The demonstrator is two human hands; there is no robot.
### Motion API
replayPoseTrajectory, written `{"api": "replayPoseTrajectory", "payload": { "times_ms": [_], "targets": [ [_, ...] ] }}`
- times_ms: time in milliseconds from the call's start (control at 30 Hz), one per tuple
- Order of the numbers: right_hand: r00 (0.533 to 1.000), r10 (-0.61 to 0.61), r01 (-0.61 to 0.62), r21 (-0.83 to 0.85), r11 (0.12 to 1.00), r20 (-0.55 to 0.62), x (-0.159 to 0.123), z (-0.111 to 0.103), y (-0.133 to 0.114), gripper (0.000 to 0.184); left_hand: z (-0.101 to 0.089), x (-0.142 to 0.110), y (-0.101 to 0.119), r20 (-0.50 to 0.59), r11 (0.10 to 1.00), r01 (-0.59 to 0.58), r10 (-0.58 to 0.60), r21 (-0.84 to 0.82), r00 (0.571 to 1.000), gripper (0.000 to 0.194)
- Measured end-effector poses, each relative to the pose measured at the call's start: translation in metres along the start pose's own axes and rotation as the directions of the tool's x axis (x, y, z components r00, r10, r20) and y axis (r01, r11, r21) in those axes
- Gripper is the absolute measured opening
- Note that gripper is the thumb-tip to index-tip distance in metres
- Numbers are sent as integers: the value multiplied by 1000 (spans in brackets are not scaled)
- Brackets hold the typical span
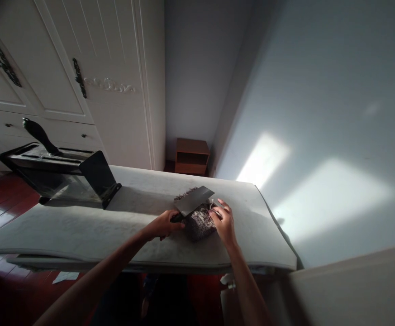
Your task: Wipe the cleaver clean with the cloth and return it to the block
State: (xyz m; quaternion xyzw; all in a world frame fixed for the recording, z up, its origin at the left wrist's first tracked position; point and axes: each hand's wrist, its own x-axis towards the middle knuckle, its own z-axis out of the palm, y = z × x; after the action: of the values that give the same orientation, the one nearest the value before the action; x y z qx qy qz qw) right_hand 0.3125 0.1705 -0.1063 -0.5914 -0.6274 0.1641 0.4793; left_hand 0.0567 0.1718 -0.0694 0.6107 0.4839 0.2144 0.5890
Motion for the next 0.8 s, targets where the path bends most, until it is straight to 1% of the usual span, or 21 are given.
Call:
{"api": "replayPoseTrajectory", "payload": {
  "times_ms": [100, 200, 267, 333, 400, 467, 533, 600, 700, 800],
  "targets": [
    [999, 46, -47, 62, 997, 20, -1, 0, -8, 32, -1, 3, -3, -54, 999, -37, 36, -15, 998, 26],
    [987, 138, -148, 144, 978, 77, 3, 3, -10, 40, -3, 4, -7, -113, 996, -51, 43, -73, 993, 24],
    [969, 207, -228, 176, 958, 133, 8, 3, -10, 47, -5, 5, -8, -136, 994, -65, 52, -87, 989, 24],
    [936, 294, -326, 159, 932, 193, 14, 0, -10, 57, -8, 6, -9, -147, 994, -84, 73, -69, 986, 24],
    [889, 375, -415, 118, 902, 261, 21, -4, -13, 69, -11, 7, -9, -149, 995, -93, 86, -39, 985, 24],
    [841, 420, -477, 99, 874, 341, 26, -7, -20, 77, -13, 8, -9, -141, 995, -98, 96, -9, 985, 25],
    [798, 429, -511, 97, 854, 424, 31, -9, -28, 74, -13, 10, -8, -123, 994, -105, 106, 11, 987, 28],
    [765, 431, -534, 100, 839, 479, 34, -9, -37, 67, -11, 11, -7, -97, 993, -114, 114, 8, 989, 30],
    [740, 424, -538, 82, 839, 523, 37, -8, -45, 61, -9, 15, -7, -67, 991, -133, 131, -12, 989, 30],
    [707, 399, -490, -1, 871, 583, 39, -9, -48, 52, -7, 20, -6, -69, 989, -150, 149, -16, 986, 30]
  ]
}}
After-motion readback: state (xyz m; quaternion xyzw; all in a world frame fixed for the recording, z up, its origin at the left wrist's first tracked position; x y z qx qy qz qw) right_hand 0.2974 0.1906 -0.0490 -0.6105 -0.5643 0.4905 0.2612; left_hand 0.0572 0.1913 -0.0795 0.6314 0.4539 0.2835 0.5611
